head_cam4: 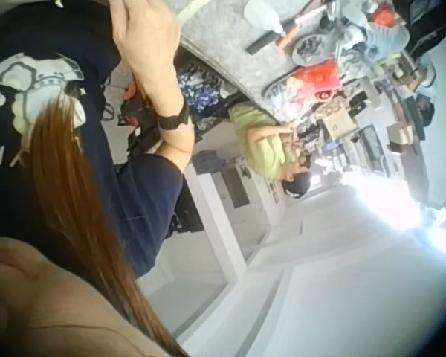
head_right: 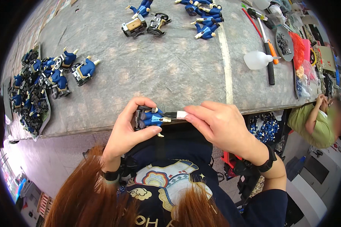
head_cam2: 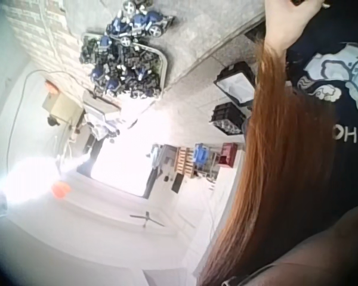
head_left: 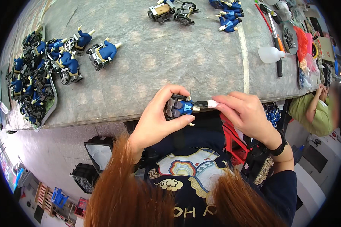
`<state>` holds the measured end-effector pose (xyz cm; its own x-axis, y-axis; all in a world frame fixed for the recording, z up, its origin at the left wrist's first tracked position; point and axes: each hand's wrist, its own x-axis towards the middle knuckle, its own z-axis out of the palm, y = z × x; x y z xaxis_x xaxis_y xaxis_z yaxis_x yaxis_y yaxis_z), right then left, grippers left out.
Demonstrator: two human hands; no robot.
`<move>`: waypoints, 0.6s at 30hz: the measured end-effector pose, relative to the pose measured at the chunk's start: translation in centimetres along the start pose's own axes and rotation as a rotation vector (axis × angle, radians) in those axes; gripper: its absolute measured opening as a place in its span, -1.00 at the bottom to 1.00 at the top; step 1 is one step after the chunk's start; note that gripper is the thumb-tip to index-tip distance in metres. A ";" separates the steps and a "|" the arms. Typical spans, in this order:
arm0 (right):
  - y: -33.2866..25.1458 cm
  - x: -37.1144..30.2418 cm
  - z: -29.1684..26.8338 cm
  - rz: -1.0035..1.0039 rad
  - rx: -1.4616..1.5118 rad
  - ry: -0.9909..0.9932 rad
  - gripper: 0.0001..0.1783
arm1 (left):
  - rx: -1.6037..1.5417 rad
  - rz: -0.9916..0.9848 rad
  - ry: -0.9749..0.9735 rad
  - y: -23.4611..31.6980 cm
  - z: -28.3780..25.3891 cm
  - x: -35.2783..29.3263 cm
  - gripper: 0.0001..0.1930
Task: Apply adhesive and assemble plastic toy or figurine components.
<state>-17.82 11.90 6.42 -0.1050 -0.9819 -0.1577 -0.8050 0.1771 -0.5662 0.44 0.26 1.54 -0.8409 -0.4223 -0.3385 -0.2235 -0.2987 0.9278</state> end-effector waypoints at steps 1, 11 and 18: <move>-0.1 0.0 -0.1 0.002 0.000 0.000 -0.86 | 0.022 0.009 0.008 -0.1 0.0 0.0 -0.57; 0.1 -0.1 0.0 -0.021 -0.010 0.014 -0.86 | 0.065 0.069 0.004 -0.3 0.0 0.0 -0.58; 0.3 -0.3 0.6 0.003 0.045 0.035 -0.86 | 0.028 0.028 -0.007 -0.3 -0.1 0.0 -0.57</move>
<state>-17.71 12.33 5.84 -0.1283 -0.9830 -0.1310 -0.7778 0.1817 -0.6017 0.56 0.30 1.22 -0.8502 -0.4243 -0.3118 -0.2141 -0.2625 0.9409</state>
